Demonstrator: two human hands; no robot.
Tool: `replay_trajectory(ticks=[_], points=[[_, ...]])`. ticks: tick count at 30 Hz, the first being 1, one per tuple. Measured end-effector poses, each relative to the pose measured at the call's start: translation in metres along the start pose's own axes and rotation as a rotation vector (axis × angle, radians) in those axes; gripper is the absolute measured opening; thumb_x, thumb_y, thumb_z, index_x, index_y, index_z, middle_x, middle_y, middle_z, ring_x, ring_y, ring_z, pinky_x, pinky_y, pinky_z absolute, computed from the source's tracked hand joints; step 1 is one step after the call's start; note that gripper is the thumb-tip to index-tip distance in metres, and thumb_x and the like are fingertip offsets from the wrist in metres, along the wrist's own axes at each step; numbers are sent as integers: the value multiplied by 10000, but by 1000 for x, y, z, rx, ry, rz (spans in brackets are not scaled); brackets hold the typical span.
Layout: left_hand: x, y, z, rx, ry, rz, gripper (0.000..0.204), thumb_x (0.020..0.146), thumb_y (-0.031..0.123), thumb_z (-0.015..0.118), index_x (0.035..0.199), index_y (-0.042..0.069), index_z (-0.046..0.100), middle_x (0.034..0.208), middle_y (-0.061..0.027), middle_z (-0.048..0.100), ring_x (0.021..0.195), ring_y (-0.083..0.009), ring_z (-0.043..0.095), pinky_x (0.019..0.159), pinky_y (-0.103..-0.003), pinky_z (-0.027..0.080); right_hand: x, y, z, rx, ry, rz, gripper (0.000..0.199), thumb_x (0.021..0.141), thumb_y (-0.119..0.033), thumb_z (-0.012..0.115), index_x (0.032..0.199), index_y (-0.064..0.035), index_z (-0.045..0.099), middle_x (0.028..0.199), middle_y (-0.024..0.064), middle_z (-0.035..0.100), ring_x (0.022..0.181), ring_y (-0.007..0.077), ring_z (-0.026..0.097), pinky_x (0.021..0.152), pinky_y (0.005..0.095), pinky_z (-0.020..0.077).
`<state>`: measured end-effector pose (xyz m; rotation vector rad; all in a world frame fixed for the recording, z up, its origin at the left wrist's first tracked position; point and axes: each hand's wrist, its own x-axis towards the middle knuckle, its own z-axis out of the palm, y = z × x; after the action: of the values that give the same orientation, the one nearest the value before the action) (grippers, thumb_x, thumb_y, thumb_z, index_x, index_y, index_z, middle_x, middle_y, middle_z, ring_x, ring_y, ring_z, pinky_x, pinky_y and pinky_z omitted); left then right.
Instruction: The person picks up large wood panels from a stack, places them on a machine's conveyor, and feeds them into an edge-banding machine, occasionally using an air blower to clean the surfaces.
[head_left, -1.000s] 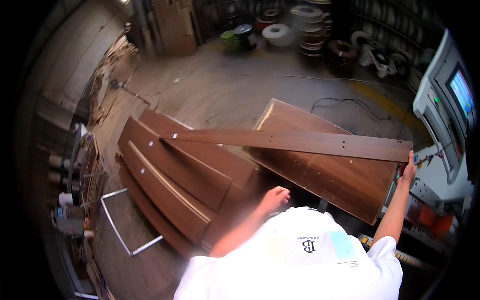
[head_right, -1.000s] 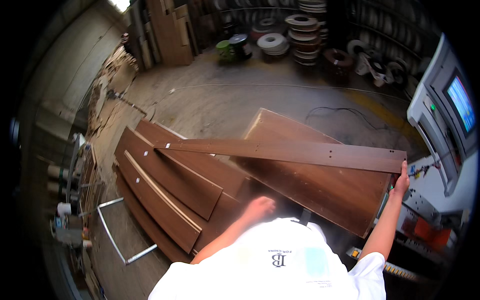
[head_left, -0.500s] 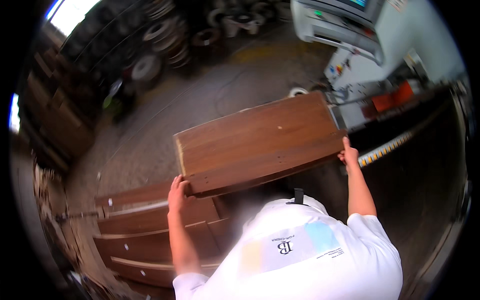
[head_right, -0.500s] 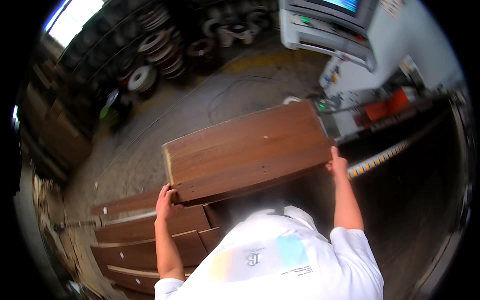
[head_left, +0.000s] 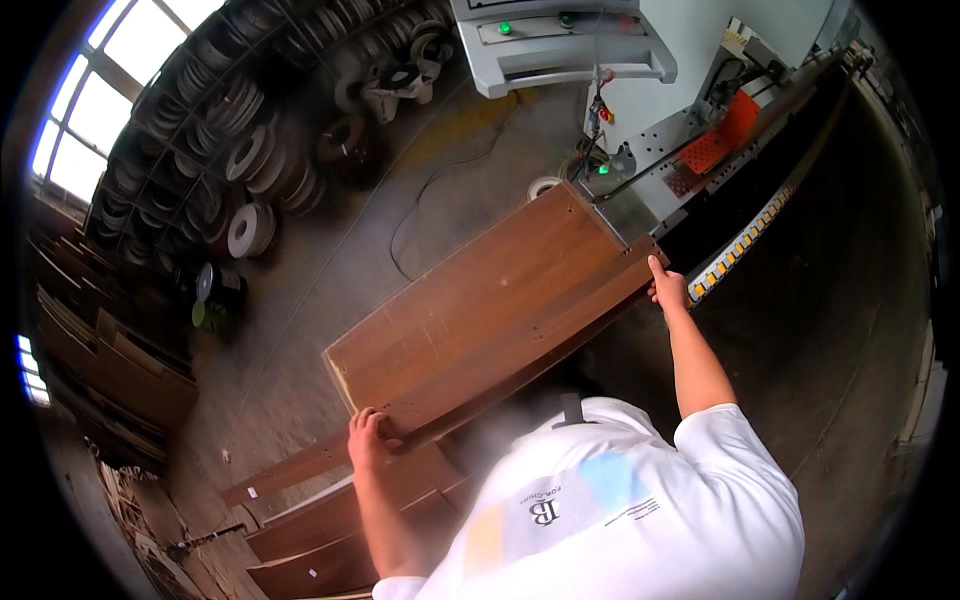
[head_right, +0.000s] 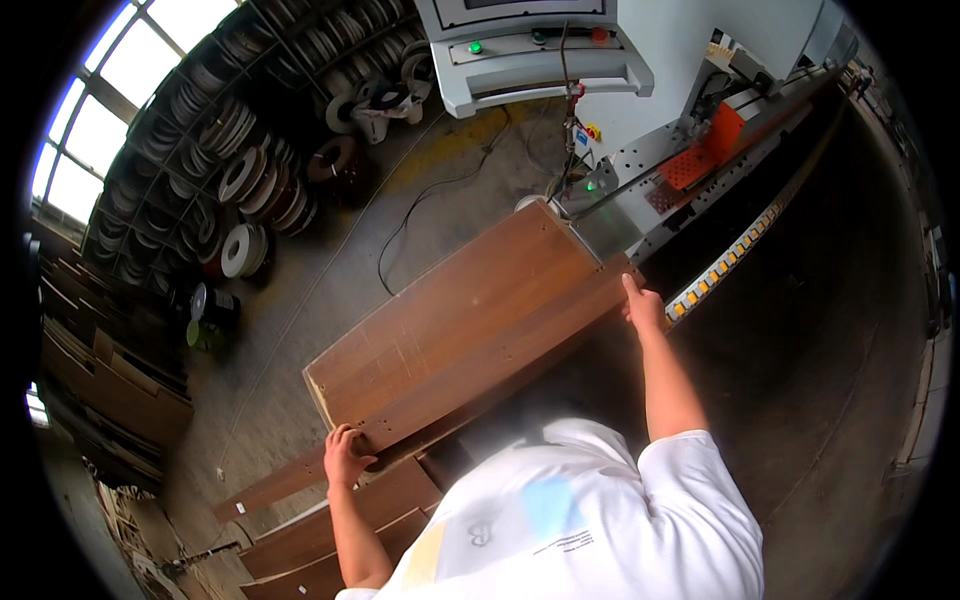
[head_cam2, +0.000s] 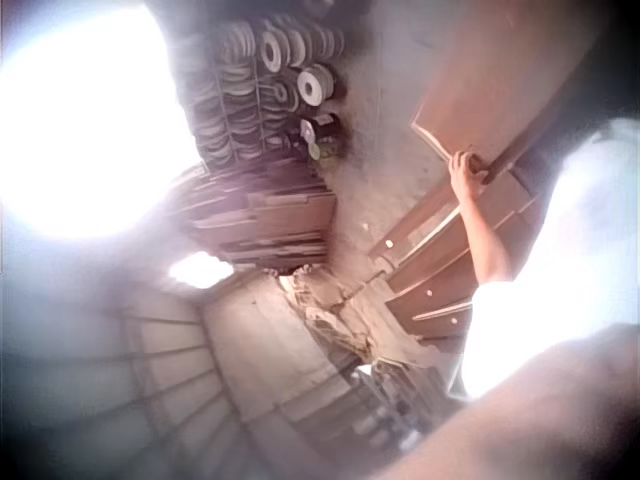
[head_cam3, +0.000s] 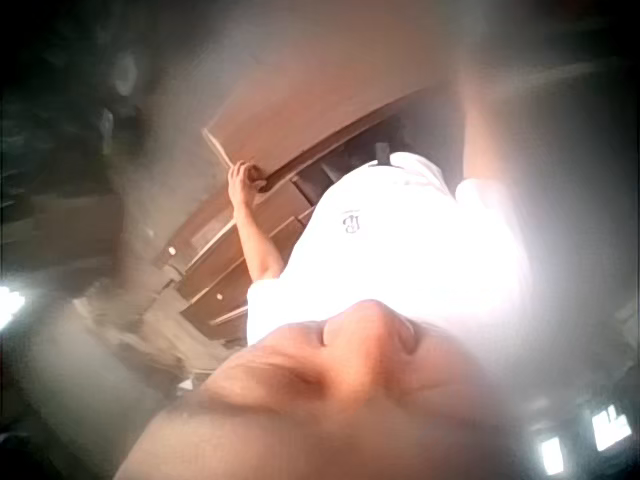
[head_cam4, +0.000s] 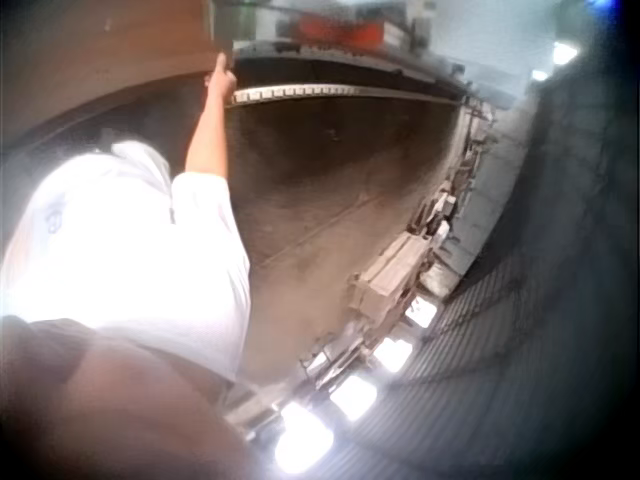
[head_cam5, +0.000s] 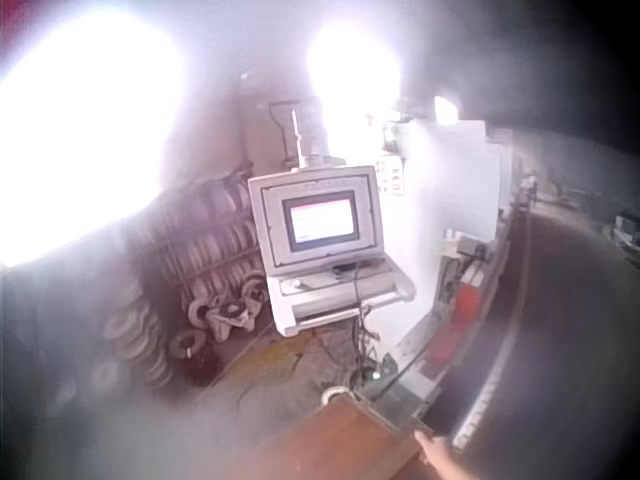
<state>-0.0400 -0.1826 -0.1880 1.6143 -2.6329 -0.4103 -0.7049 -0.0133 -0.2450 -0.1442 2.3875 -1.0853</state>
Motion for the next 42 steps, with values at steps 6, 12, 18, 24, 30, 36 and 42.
replay_trajectory(ticks=[6,12,18,24,30,36,42], points=[[44,71,11,-57,15,65,662,495,207,925,1101,157,665,1302,-37,586,1248,-312,485,1038,-408,449,11,-7,3,-117,-9,-169,575,846,-567,694,666,-27,617,587,56,629,503,142,580,518,308,467],[88,143,29,-77,54,144,620,561,276,888,1134,187,668,1317,-48,577,1237,-320,488,970,-423,493,-24,-22,30,-324,108,-559,265,832,-382,736,833,-127,666,789,53,703,762,260,674,650,389,511],[128,210,47,-128,86,182,657,595,294,891,1192,181,643,1337,-76,556,1250,-335,464,1010,-422,463,-29,-40,36,-516,120,-838,572,854,-393,701,1288,-47,560,1420,157,510,1336,319,451,1087,435,381],[158,247,60,-114,135,183,641,638,287,871,1216,172,618,1360,-102,531,1259,-358,445,1045,-430,426,4,-59,48,-714,0,-704,876,874,-519,644,1481,35,342,1590,211,258,1490,325,219,1206,414,241],[171,249,64,-102,141,186,667,653,268,862,1253,166,589,1430,-131,479,1295,-370,423,1074,-443,398,15,-80,48,-798,-78,-659,998,844,-582,651,1488,85,283,1600,253,183,1496,369,180,1220,408,206],[159,205,58,-94,140,223,681,656,256,864,1262,136,576,1495,-162,425,1349,-372,397,1088,-480,371,20,-83,39,-802,-131,-649,1039,832,-597,654,1501,84,245,1608,255,153,1502,372,157,1220,402,205],[150,164,36,-53,67,94,718,624,276,884,1254,136,570,1436,-100,491,1336,-354,412,1067,-469,386,28,-87,31,-771,-185,-628,1045,827,-599,652,1506,78,234,1611,260,139,1507,367,144,1222,398,199]])
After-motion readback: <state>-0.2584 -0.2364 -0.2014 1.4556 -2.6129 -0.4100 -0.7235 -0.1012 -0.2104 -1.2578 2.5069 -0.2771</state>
